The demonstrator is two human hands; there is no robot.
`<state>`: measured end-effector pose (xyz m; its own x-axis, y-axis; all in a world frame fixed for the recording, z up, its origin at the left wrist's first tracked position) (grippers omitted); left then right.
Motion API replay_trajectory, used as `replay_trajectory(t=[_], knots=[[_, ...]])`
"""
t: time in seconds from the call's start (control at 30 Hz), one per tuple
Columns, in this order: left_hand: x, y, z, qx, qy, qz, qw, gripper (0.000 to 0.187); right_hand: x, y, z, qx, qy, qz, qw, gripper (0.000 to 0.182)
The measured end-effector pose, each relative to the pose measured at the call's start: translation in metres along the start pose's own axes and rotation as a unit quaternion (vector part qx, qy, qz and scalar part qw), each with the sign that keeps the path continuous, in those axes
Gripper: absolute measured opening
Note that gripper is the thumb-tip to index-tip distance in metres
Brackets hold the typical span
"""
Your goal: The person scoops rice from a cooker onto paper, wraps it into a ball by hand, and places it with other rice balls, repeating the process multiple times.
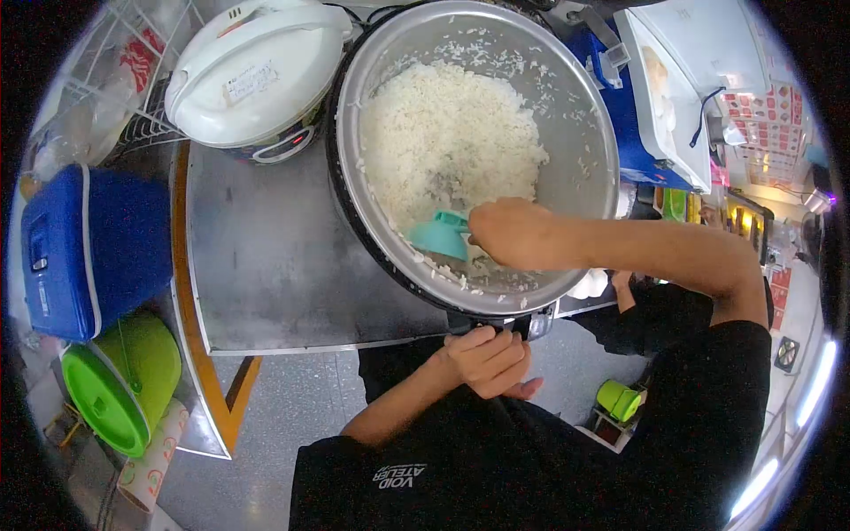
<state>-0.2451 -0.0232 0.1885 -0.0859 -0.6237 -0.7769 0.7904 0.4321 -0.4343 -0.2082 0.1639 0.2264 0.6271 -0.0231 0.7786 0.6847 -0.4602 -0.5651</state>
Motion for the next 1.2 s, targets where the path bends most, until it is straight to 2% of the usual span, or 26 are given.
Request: replay_trajectory(t=[0.1,0.2,0.3,0.37,0.4,0.47,0.5,0.6,0.63,0.67,0.7,0.73,0.77,0.8,0.83,0.87,0.93,0.97,1.0,1.03,1.07,1.13,1.2], knots=[[-0.001,-0.002,0.001,0.003,-0.004,0.002,1.000,0.037,0.016,-0.007,0.003,-0.001,-0.025,-0.047,0.999,0.031],[-0.001,-0.001,0.001,-0.010,-0.003,0.010,1.000,0.037,0.041,-0.033,0.012,-0.044,0.039,-0.108,0.992,0.034],[0.001,0.001,0.007,-0.038,-0.019,-0.007,0.999,0.036,0.051,-0.053,0.052,-0.126,-0.142,-0.086,0.978,0.046],[-0.001,-0.001,0.010,-0.055,-0.041,-0.052,0.996,0.033,0.078,-0.061,0.058,-0.193,-0.049,-0.100,0.975,0.045],[-0.002,-0.001,0.017,-0.069,-0.046,-0.046,0.996,0.033,0.092,-0.062,0.057,-0.230,-0.002,-0.106,0.967,0.045],[-0.005,0.005,0.035,-0.096,-0.051,-0.033,0.994,0.035,0.123,-0.048,0.066,-0.303,-0.029,-0.036,0.952,0.043],[0.002,0.014,0.048,-0.061,-0.005,-0.020,0.998,0.031,0.143,-0.036,0.073,-0.341,-0.042,-0.003,0.939,0.042],[0.044,0.080,0.060,0.021,-0.052,-0.260,0.964,0.024,0.205,0.015,0.091,-0.450,-0.058,0.080,0.888,0.040],[0.056,0.104,0.045,0.101,-0.170,-0.416,0.888,0.029,0.224,0.038,0.098,-0.461,-0.040,0.115,0.879,0.040],[0.068,0.127,0.038,0.117,-0.330,-0.458,0.817,0.048,0.242,0.065,0.105,-0.475,-0.021,0.144,0.868,0.039],[0.100,0.161,0.019,0.118,-0.355,-0.495,0.784,0.070,0.257,0.093,0.111,-0.492,0.000,0.169,0.854,0.039],[0.113,0.182,0.008,-0.011,-0.287,-0.516,0.807,0.082,0.264,0.122,0.119,-0.479,0.023,0.176,0.860,0.039],[0.110,0.195,0.000,0.006,-0.330,-0.516,0.791,0.101,0.267,0.155,0.127,-0.467,0.045,0.180,0.864,0.039],[0.096,0.199,-0.001,-0.026,-0.326,-0.480,0.814,0.112,0.268,0.184,0.132,-0.454,0.066,0.188,0.868,0.039],[0.090,0.210,-0.002,-0.067,-0.324,-0.488,0.808,0.125,0.260,0.201,0.125,-0.459,0.114,0.191,0.860,0.034],[0.089,0.221,-0.002,-0.088,-0.332,-0.506,0.791,0.127,0.242,0.239,0.136,-0.374,0.130,0.225,0.890,0.036],[0.083,0.238,-0.010,-0.143,-0.334,-0.538,0.761,0.133,0.195,0.296,0.131,-0.304,0.215,0.287,0.883,0.045],[0.092,0.246,-0.013,-0.155,-0.345,-0.549,0.745,0.139,0.161,0.325,0.129,-0.267,0.285,0.267,0.881,0.042],[0.096,0.249,-0.014,-0.151,-0.348,-0.543,0.749,0.140,0.142,0.329,0.107,-0.247,0.333,0.291,0.862,0.035],[0.100,0.251,-0.016,-0.145,-0.350,-0.537,0.754,0.141,0.119,0.347,0.099,-0.252,0.322,0.306,0.860,0.031],[0.102,0.251,-0.017,-0.140,-0.354,-0.530,0.758,0.142,0.091,0.369,0.093,-0.188,0.326,0.336,0.863,0.033],[0.106,0.249,-0.015,-0.131,-0.362,-0.527,0.757,0.144,0.057,0.408,0.085,-0.203,0.306,0.273,0.889,0.033],[0.104,0.250,-0.016,-0.128,-0.371,-0.522,0.757,0.145,0.058,0.424,0.100,-0.207,0.294,0.235,0.903,0.032]])
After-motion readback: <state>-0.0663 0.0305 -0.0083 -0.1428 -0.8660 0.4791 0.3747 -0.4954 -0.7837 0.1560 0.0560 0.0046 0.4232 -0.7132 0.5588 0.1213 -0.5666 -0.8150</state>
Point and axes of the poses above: each hand's wrist, its own x-axis away from the middle knuckle, its own y-axis out of the palm, z = x × y, the point moved 1 cm from there along -x, towards the middle knuckle, and after that the axes turned 14 degrees about -z, right-handed, at the moved point
